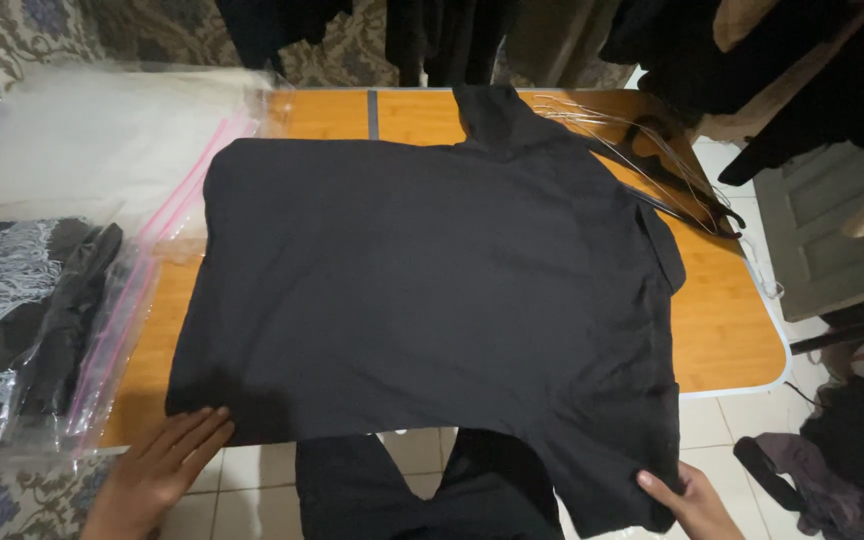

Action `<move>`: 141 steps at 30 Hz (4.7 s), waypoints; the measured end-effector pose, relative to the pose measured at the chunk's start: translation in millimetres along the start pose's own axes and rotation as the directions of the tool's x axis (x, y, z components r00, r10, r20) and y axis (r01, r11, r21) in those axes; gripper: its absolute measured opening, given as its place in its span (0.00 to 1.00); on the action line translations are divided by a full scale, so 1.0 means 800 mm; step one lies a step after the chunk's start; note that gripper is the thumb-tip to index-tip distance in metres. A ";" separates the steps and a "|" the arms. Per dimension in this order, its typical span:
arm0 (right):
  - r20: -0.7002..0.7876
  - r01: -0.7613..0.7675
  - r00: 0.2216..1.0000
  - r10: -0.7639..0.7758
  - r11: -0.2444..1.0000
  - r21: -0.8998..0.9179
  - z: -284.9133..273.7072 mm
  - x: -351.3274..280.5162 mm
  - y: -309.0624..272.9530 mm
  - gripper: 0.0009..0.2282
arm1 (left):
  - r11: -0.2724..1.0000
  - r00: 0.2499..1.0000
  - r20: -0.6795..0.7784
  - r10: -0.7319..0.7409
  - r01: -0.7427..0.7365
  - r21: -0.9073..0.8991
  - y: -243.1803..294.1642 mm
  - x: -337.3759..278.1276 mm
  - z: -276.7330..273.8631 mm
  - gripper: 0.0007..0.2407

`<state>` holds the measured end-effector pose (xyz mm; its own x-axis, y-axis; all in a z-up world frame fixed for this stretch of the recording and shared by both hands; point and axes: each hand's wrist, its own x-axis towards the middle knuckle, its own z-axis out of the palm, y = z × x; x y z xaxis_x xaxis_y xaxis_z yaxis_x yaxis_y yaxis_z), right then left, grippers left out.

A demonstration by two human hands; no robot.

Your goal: The person folds a black long-sleeved shirt on a wooden table. They smooth the fabric, fold the sleeves and sides inward, and then fold the shirt into a compact rectangle. Finally, they place the folded shirt into a clear plastic zip-lock bag and seal it.

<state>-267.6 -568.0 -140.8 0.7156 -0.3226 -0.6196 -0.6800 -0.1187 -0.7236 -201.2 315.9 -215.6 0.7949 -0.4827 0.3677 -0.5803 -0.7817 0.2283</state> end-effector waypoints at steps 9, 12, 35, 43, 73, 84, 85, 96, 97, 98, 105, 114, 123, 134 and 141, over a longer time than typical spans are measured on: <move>-0.113 0.275 0.948 -0.297 0.946 -0.173 -0.034 0.041 -0.233 0.14 | 0.997 0.988 -0.150 0.035 -0.045 -0.064 0.156 0.449 -0.215 0.11; -0.080 0.463 0.670 -0.738 0.499 -0.733 0.067 -0.021 -0.439 0.13 | 0.993 0.964 -0.262 0.038 -0.066 -0.096 0.141 0.575 -0.199 0.07; -0.356 0.607 0.315 -0.880 0.475 -0.637 0.175 0.368 -0.703 0.15 | 0.960 0.922 0.289 -0.258 0.277 -0.026 -0.052 0.809 -0.070 0.14; -0.249 0.577 0.297 -0.922 0.381 -0.722 0.167 0.412 -0.696 0.16 | 0.950 0.811 0.495 -0.312 0.280 0.139 -0.056 0.828 -0.087 0.26; 0.749 0.879 0.079 -0.658 -0.308 -0.364 0.545 0.028 -0.490 0.35 | 0.905 0.723 0.585 -0.366 0.422 0.045 -0.095 0.886 -0.093 0.21; 0.805 0.827 0.088 -0.586 -0.407 -0.387 0.539 0.016 -0.492 0.36 | 0.941 0.842 0.435 -0.319 0.335 0.040 -0.131 0.871 -0.030 0.15; 0.810 0.820 0.092 -0.579 -0.418 -0.392 0.539 0.015 -0.490 0.36 | 0.953 0.870 0.387 -0.304 0.283 0.112 -0.126 0.868 -0.031 0.15; 0.801 0.840 0.068 -0.594 -0.399 -0.367 0.536 0.015 -0.491 0.37 | 0.938 0.956 0.265 -0.127 0.203 -0.280 -0.138 0.865 -0.061 0.16; 0.796 0.838 0.064 -0.601 -0.400 -0.370 0.536 0.016 -0.490 0.37 | 0.978 0.962 0.246 -0.118 0.155 -0.138 -0.138 0.864 -0.066 0.18; 0.796 0.837 0.065 -0.602 -0.401 -0.372 0.536 0.018 -0.488 0.37 | 0.978 0.963 0.245 -0.116 0.153 -0.140 -0.129 0.865 -0.078 0.18; 0.780 0.839 0.029 -0.625 -0.409 -0.359 0.536 0.022 -0.484 0.36 | 0.962 0.965 0.220 -0.144 0.084 0.262 -0.148 0.858 -0.064 0.19; 0.692 0.974 -0.040 -0.721 -0.184 -0.135 0.513 0.027 -0.509 0.30 | 0.902 0.972 -0.102 0.212 -0.155 0.404 -0.068 0.846 -0.012 0.10; 0.440 0.936 0.227 -0.869 0.069 -0.346 0.398 0.136 -0.585 0.17 | 0.990 0.989 -0.083 0.121 -0.114 0.087 0.075 0.811 0.087 0.21; 0.221 0.670 0.360 -0.906 0.087 -0.737 0.332 0.234 -0.554 0.32 | 0.993 0.991 0.061 -0.116 0.118 -0.029 0.099 0.806 0.059 0.28; 0.071 0.525 0.471 -0.879 0.215 -0.824 0.239 0.297 -0.554 0.34 | 0.990 0.987 0.077 -0.141 0.143 -0.019 0.096 0.808 0.063 0.29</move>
<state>234.3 -412.2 -25.4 0.9463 0.0192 0.3228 0.0981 -0.9683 -0.2299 277.0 -75.8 -6.1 0.8799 -0.3968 0.2613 -0.4642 -0.8351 0.2952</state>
